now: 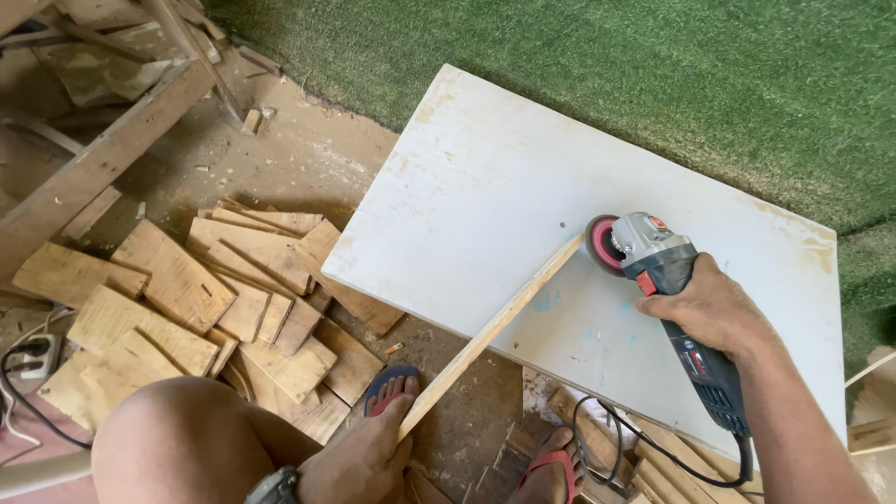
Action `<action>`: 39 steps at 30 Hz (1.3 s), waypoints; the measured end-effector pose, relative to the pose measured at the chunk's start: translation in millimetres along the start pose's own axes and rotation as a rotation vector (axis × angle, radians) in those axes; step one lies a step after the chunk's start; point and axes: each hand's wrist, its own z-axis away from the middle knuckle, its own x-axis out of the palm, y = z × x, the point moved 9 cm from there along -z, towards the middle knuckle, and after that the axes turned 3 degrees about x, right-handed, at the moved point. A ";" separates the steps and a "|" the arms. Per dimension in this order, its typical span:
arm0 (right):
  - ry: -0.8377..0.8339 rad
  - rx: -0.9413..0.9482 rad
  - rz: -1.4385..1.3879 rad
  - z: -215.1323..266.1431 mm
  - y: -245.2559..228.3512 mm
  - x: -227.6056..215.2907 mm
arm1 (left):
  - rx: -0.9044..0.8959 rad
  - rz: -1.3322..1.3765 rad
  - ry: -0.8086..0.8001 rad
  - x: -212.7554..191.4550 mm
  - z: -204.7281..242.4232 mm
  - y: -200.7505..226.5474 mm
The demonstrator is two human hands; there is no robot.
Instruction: Sand a wooden plank using an handheld angle grinder
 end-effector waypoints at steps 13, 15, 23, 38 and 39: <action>-0.151 -0.085 0.146 50.7 -20.5 49.6 | -0.148 -0.046 -0.092 0.1 3.4 0.0; -0.241 -0.092 0.174 68.8 -27.0 64.1 | -0.147 -0.060 -0.086 0.7 3.6 -0.8; -0.150 -0.295 0.261 83.6 -23.2 97.8 | -0.095 -0.087 0.005 9.9 -0.1 -9.9; -0.106 -0.113 0.237 48.8 -14.8 52.1 | -0.156 -0.031 -0.045 -0.7 0.7 4.9; -0.126 -0.110 0.262 54.3 -16.9 54.5 | -0.162 -0.032 -0.055 -0.5 -0.1 3.8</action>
